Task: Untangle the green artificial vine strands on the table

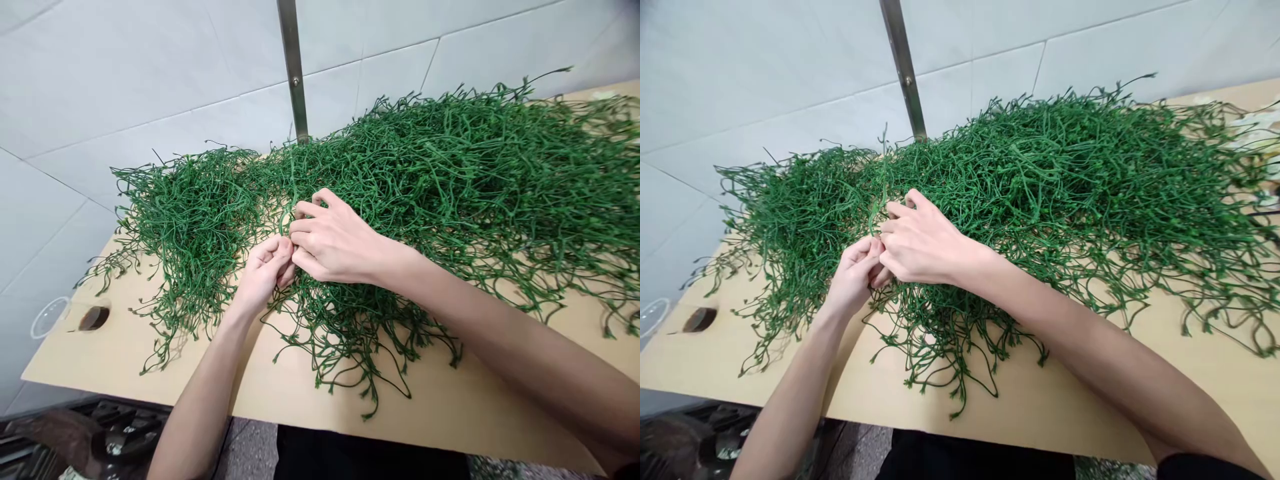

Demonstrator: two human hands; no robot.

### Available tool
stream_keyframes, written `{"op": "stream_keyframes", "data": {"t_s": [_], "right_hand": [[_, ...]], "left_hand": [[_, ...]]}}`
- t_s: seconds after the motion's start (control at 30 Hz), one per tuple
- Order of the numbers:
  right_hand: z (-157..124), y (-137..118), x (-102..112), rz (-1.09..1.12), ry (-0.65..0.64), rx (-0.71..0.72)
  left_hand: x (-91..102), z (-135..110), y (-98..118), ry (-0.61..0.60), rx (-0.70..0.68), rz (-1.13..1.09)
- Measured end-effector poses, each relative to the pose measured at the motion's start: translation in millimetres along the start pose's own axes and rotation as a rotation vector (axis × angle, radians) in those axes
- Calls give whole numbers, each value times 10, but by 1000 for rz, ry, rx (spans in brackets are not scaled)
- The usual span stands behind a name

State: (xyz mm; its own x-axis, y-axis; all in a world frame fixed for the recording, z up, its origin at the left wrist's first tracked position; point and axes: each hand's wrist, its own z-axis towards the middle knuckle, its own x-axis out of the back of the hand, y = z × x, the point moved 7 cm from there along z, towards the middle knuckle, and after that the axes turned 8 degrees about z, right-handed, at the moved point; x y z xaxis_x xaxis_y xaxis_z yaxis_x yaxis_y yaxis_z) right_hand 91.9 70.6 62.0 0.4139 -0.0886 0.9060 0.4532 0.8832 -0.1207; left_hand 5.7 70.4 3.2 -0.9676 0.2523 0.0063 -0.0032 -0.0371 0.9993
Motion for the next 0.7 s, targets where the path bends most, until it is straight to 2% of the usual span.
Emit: {"op": "stream_keyframes", "data": {"t_s": [0.33,0.53,0.6,0.7], "right_hand": [[11,4,-57,21,-91,26],[-48,32,-13,28,-127,119],[-86,91,47,79,-106,123],[-117,233,157,110,-66,17]], "left_hand": [[-12,4,-17,-13,-2,-76],[-10,-16,12,-85,39,-160],[70,-9,86,-32,37,-231],[284,3,220,194,-24,-369]]}}
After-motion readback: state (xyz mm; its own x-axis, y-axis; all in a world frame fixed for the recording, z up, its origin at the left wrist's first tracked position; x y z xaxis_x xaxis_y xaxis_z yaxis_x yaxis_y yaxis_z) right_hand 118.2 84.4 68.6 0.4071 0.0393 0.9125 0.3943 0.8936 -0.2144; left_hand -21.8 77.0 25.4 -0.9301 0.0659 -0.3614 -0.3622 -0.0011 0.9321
